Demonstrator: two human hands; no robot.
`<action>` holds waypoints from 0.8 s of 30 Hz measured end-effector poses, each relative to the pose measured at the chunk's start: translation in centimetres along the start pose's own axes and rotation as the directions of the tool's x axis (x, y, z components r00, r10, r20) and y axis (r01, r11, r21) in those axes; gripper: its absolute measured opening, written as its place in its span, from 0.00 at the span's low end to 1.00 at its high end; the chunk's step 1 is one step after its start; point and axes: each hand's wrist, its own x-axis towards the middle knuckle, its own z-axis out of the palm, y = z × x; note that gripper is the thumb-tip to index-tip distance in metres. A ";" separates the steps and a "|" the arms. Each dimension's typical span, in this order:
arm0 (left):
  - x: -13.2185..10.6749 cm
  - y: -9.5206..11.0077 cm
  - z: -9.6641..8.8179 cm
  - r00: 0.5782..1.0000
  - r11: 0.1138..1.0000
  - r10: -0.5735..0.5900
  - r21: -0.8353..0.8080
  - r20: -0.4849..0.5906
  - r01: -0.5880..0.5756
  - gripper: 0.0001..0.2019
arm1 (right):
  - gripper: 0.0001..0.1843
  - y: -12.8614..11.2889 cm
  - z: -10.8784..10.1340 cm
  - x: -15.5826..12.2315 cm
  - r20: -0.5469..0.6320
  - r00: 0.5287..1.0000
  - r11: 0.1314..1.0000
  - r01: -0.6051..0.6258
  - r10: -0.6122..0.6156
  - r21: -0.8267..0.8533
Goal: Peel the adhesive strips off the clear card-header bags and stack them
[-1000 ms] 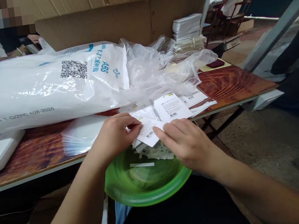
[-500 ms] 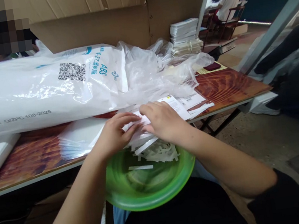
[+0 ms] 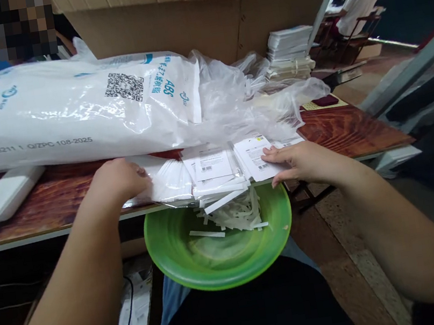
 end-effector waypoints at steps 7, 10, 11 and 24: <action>0.0 0.0 -1.0 0.985 0.995 -0.092 0.043 0.149 0.086 0.18 | 0.21 1.4 -1.4 0.5 0.038 0.999 0.973 -0.043 0.035 0.227; 0.3 -0.5 -0.8 0.976 0.985 -0.162 0.083 0.145 0.152 0.18 | 0.12 0.5 -1.5 0.4 0.005 1.000 0.982 -0.004 0.003 0.191; 0.3 -0.4 -0.7 0.974 0.982 -0.172 0.098 0.144 0.159 0.17 | 0.12 0.0 -1.3 0.3 -0.051 0.999 0.991 0.020 -0.014 0.134; -1.1 1.2 -0.1 0.972 0.966 -0.202 0.141 -0.118 0.218 0.17 | 0.11 -2.1 2.8 -2.1 -0.439 0.896 0.995 0.097 -0.071 0.037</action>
